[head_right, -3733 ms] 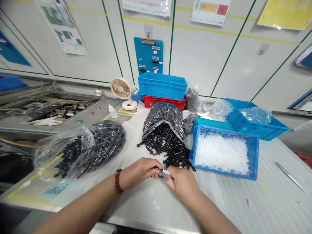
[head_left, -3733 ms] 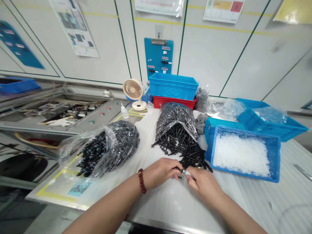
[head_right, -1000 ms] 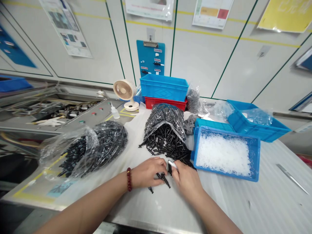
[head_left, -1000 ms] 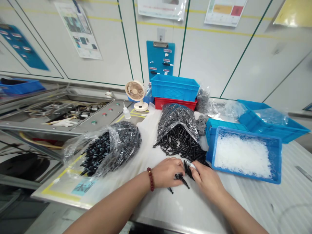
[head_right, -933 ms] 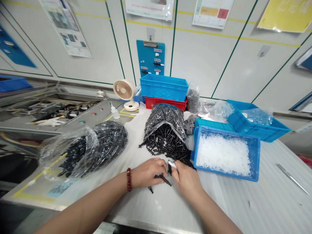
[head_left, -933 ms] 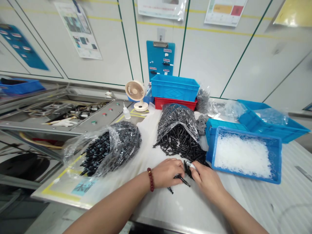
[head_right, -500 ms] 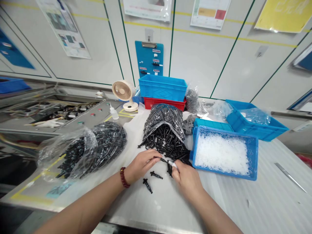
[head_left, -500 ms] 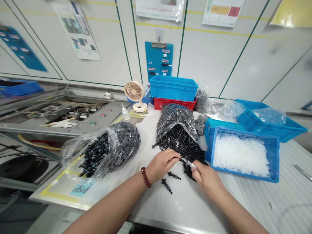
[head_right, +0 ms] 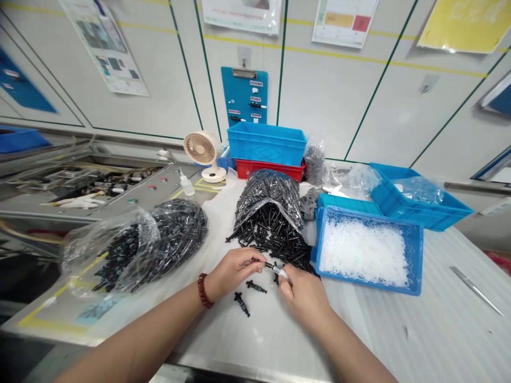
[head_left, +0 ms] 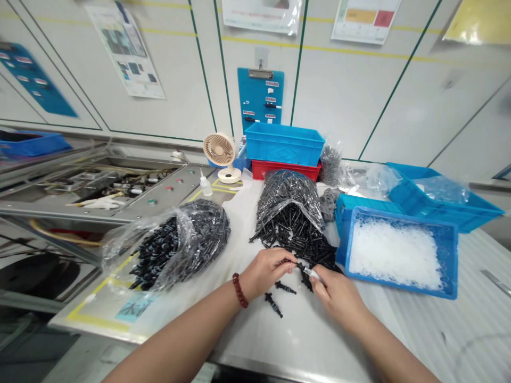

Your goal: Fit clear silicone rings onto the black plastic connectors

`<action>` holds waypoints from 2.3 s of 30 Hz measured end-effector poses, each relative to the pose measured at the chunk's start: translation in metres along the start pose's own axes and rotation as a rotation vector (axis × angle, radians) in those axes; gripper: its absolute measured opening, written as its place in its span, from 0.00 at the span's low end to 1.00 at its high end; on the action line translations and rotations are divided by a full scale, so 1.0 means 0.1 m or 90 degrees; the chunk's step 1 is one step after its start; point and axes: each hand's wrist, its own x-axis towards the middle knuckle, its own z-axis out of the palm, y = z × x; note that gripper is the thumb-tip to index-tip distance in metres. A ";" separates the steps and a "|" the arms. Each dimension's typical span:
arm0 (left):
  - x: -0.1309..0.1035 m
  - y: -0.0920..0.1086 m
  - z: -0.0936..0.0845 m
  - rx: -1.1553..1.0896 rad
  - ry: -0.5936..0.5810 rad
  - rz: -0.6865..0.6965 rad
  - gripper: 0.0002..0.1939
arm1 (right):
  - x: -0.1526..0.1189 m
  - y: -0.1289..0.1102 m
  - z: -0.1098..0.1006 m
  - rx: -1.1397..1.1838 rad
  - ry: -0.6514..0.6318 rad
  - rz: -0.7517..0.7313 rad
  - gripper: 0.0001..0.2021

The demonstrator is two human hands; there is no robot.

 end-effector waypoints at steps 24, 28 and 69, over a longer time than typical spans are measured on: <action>-0.03 0.04 0.06 -0.065 -0.128 -0.055 0.08 | 0.00 -0.07 0.01 -0.077 -0.057 -0.002 0.11; -0.02 0.03 0.06 0.003 -0.143 0.038 0.13 | 0.00 -0.06 0.03 -0.090 -0.046 0.001 0.13; -0.05 0.00 0.10 0.026 -0.203 0.065 0.16 | 0.01 -0.07 0.00 -0.119 -0.057 0.012 0.12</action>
